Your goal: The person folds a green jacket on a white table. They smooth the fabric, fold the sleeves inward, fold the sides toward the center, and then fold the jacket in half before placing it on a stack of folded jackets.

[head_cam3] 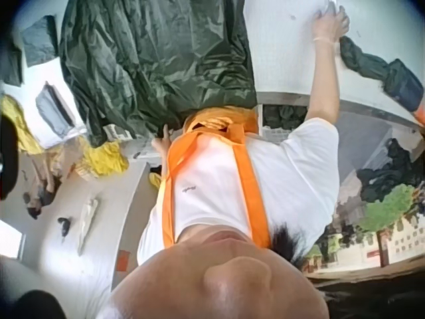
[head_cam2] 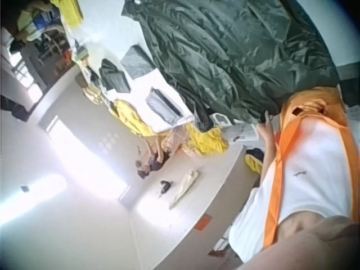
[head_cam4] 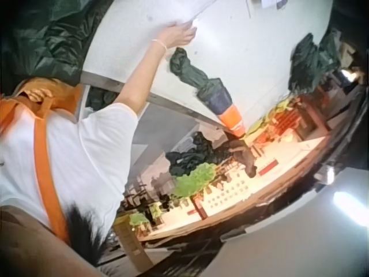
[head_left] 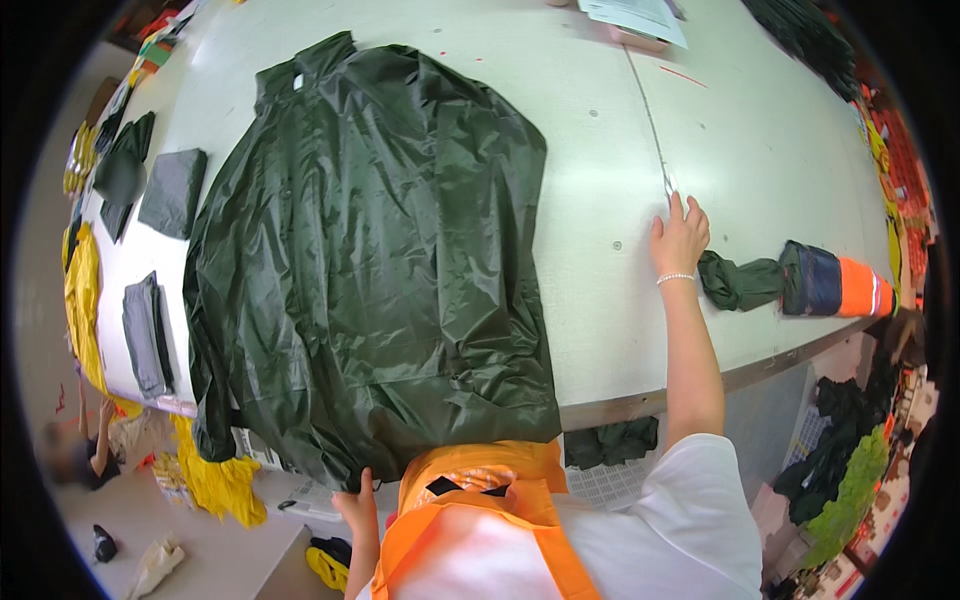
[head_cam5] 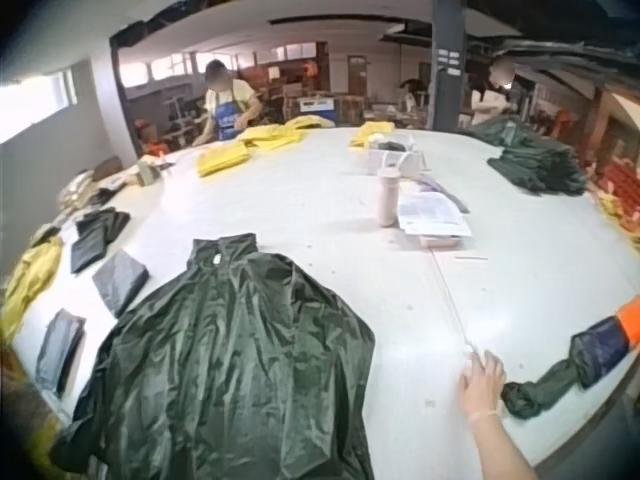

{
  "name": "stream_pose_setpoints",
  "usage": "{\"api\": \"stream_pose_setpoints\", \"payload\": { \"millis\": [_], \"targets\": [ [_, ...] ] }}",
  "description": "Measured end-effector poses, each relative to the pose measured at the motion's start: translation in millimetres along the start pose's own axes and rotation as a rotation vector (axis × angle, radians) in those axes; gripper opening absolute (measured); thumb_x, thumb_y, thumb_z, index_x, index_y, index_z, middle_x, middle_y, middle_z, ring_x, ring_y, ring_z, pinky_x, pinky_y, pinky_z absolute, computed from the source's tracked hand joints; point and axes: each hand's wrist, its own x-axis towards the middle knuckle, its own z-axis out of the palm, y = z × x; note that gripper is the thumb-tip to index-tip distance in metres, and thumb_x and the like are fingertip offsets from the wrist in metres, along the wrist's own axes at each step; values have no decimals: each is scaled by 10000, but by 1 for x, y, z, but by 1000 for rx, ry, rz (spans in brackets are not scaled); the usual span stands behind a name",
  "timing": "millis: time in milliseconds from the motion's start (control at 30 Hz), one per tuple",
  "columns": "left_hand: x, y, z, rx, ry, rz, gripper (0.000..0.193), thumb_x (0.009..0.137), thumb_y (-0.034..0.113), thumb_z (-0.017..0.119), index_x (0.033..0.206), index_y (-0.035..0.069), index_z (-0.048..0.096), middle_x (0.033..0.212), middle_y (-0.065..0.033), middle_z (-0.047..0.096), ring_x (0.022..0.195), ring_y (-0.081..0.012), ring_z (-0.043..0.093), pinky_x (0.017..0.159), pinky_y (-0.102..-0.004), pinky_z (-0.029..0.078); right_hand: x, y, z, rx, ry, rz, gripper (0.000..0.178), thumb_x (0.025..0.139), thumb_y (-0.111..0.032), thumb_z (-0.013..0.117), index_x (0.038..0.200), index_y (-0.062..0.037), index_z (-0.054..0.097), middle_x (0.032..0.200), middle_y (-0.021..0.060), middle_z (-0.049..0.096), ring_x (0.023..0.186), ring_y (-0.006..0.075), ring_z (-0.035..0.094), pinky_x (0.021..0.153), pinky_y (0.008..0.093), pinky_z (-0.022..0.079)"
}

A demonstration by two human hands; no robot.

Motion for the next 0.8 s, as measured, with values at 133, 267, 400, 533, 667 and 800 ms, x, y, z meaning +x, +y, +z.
{"api": "stream_pose_setpoints", "payload": {
  "millis": [133,267,400,533,667,800],
  "targets": [
    [3,6,0,-23,9,-156,330,806,221,716,740,-87,619,630,-23,594,609,-77,499,523,-312,423,-27,-117,-68,823,39,-328,260,800,-70,618,1059,-55,601,1021,120,611,947,298,571,830,384,458],
    [6,54,-1,-284,-24,-158,250,814,168,717,832,-74,656,773,-18,660,701,-97,568,632,-283,475,-143,-245,-140,1399,-669,-781,155,791,-106,656,930,-38,641,906,107,630,842,281,599,748,356,497],
    [11,88,-18,-187,-190,-223,235,820,167,707,789,-61,661,723,2,647,661,-56,540,563,-264,457,-230,-296,-131,1464,-924,-856,195,821,-159,620,963,-28,643,938,123,626,890,309,595,779,377,492],
    [6,64,-15,-244,-82,161,170,827,88,681,912,-53,640,745,-46,650,674,-70,577,583,-271,476,-239,-306,-130,1336,-1026,-822,213,818,-137,620,1001,-31,640,957,124,618,895,300,594,776,366,491],
    [3,58,-30,-163,-217,33,184,841,89,662,958,-51,639,783,-41,667,718,-80,588,629,-267,481,-241,-307,-144,1433,-994,-955,206,799,-107,633,996,-46,632,985,98,593,912,280,588,791,348,493],
    [4,42,-31,-350,-266,-40,214,792,82,716,956,-29,634,789,-68,665,681,-90,571,621,-268,482,-254,-317,-146,1431,-967,-1065,148,753,-104,666,883,-60,611,925,70,535,897,248,569,754,336,495]
  ]
}}
